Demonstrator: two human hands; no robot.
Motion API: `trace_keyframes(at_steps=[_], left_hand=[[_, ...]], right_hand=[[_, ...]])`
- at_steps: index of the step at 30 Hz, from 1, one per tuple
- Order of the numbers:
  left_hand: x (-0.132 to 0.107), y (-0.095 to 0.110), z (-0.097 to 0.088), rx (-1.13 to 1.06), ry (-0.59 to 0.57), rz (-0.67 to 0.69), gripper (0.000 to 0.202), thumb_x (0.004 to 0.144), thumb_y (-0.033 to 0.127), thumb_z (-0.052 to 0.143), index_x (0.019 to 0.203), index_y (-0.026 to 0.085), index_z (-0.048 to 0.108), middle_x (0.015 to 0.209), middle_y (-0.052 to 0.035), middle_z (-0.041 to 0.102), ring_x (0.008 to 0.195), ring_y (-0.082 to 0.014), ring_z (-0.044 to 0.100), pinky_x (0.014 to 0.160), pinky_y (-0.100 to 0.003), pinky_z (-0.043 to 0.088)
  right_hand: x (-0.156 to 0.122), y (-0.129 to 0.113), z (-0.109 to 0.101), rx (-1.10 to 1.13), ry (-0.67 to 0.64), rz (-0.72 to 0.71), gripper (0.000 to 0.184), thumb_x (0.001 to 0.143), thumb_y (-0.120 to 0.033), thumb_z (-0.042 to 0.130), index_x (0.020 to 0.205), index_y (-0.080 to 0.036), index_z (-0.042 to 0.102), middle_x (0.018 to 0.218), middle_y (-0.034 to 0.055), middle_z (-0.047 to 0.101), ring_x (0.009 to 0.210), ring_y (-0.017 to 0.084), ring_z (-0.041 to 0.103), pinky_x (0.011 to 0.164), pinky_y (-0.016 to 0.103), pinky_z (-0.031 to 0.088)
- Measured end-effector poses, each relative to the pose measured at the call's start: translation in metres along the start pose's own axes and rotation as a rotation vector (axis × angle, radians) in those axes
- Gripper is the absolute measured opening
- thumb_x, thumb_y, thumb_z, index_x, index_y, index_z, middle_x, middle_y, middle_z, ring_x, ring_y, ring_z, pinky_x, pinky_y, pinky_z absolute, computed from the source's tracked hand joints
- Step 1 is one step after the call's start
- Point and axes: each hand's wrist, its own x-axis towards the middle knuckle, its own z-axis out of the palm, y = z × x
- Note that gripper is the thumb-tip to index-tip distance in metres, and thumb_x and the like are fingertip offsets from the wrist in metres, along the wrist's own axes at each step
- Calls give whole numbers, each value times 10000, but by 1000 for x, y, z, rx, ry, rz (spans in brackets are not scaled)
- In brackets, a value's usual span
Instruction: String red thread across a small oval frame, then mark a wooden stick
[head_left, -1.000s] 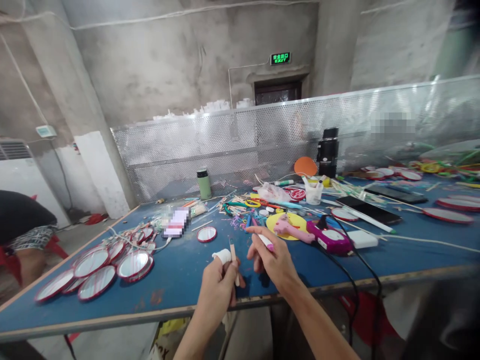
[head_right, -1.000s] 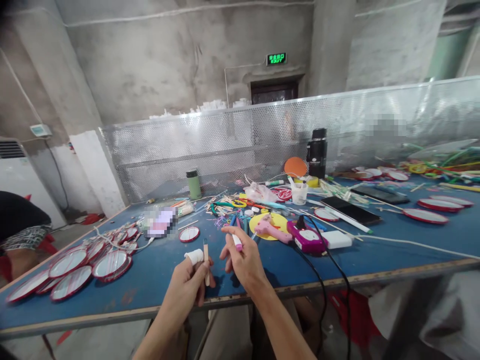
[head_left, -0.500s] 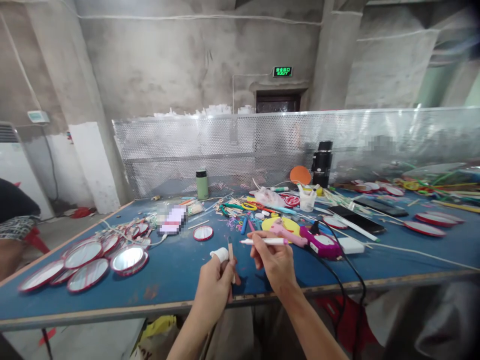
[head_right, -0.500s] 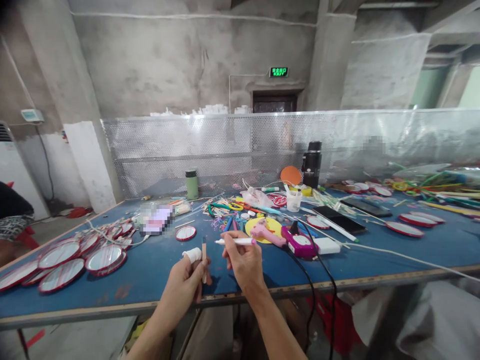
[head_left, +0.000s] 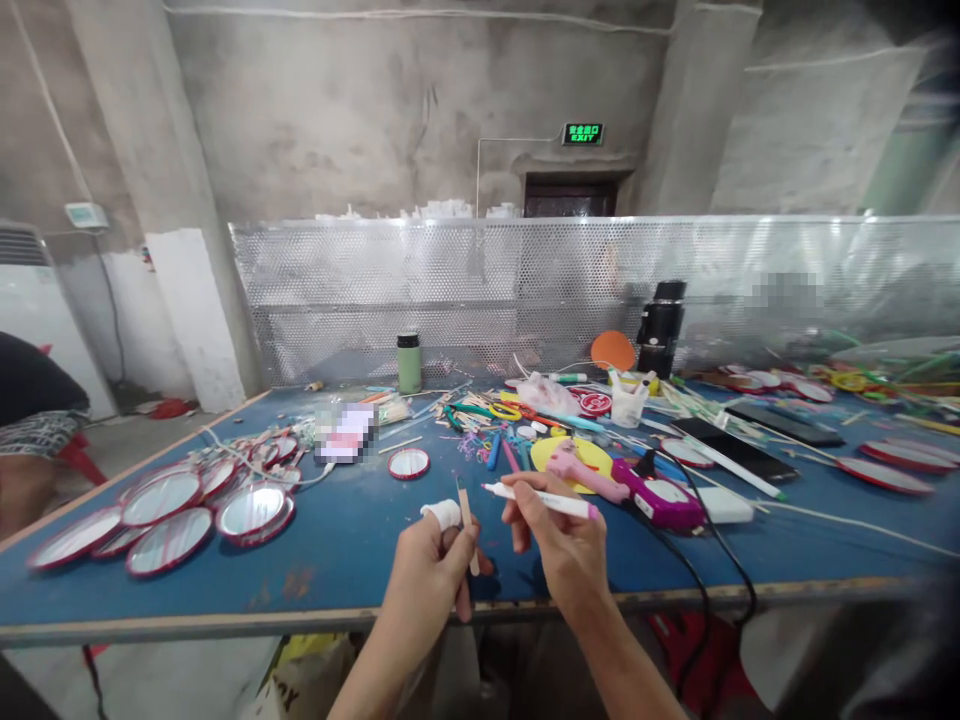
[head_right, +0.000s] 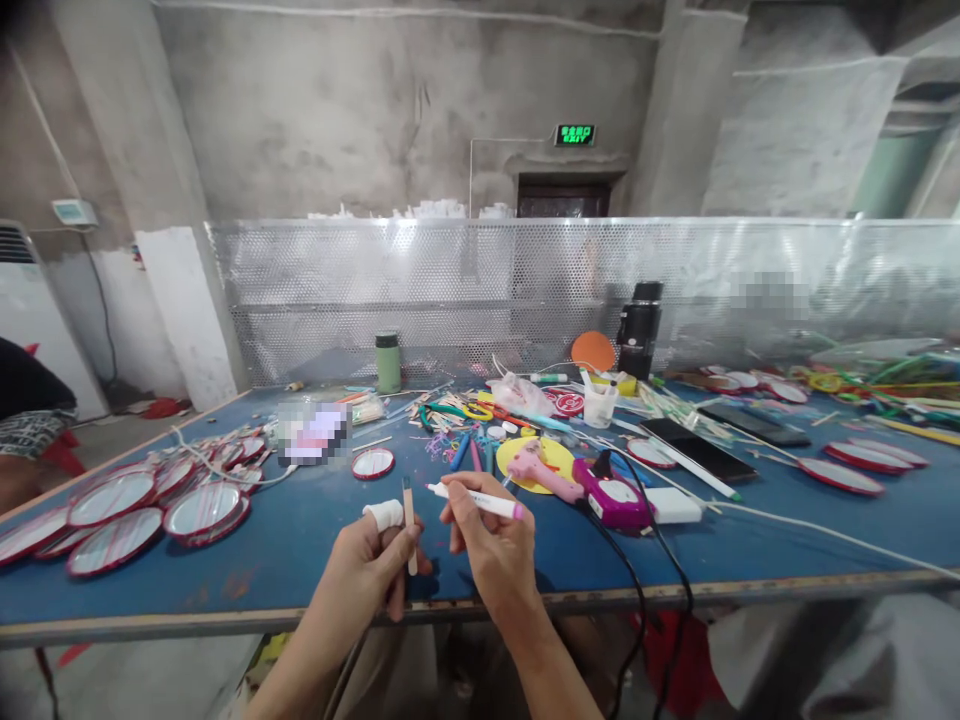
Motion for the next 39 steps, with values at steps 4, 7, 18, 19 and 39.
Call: trace_keyframes(at_steps=[4, 7, 18, 19, 39], left_hand=[[0, 1, -2, 18, -16, 8, 323, 919, 458, 540, 722, 205, 577, 343, 73, 508, 275, -104, 442, 366, -190, 282], [-1, 1, -3, 35, -33, 41, 345, 935, 439, 521, 697, 197, 582, 357, 68, 508, 284, -99, 448, 372, -187, 284], [0, -5, 5, 218, 63, 152, 335, 941, 379, 507, 701, 179, 629, 577, -18, 665, 448, -133, 556, 472, -218, 376], [1, -5, 5, 235, 63, 171, 322, 935, 360, 515, 701, 176, 637, 595, -33, 684, 509, -152, 597, 518, -226, 401], [-2, 2, 2, 203, -9, 224, 320, 981, 354, 497, 735, 187, 613, 703, -39, 714, 662, -176, 635, 648, -233, 431]], right_hand=[[-6, 2, 2, -32, 36, 6, 251, 911, -416, 647, 913, -174, 711, 627, -9, 650, 403, 75, 544, 387, 178, 448], [-9, 4, 3, -59, 40, -50, 235, 916, -395, 641, 897, -172, 714, 645, -1, 664, 415, 83, 566, 401, 183, 472], [-10, 6, -2, -34, 61, -75, 222, 918, -381, 643, 866, -181, 725, 622, -15, 647, 407, 79, 557, 394, 179, 466], [-10, 7, -2, -28, 61, -81, 212, 921, -374, 641, 879, -185, 727, 633, -15, 649, 414, 78, 559, 400, 179, 469], [-16, 10, -2, -185, 19, -196, 169, 940, -294, 598, 866, -190, 709, 646, -6, 656, 420, 94, 576, 396, 195, 468]])
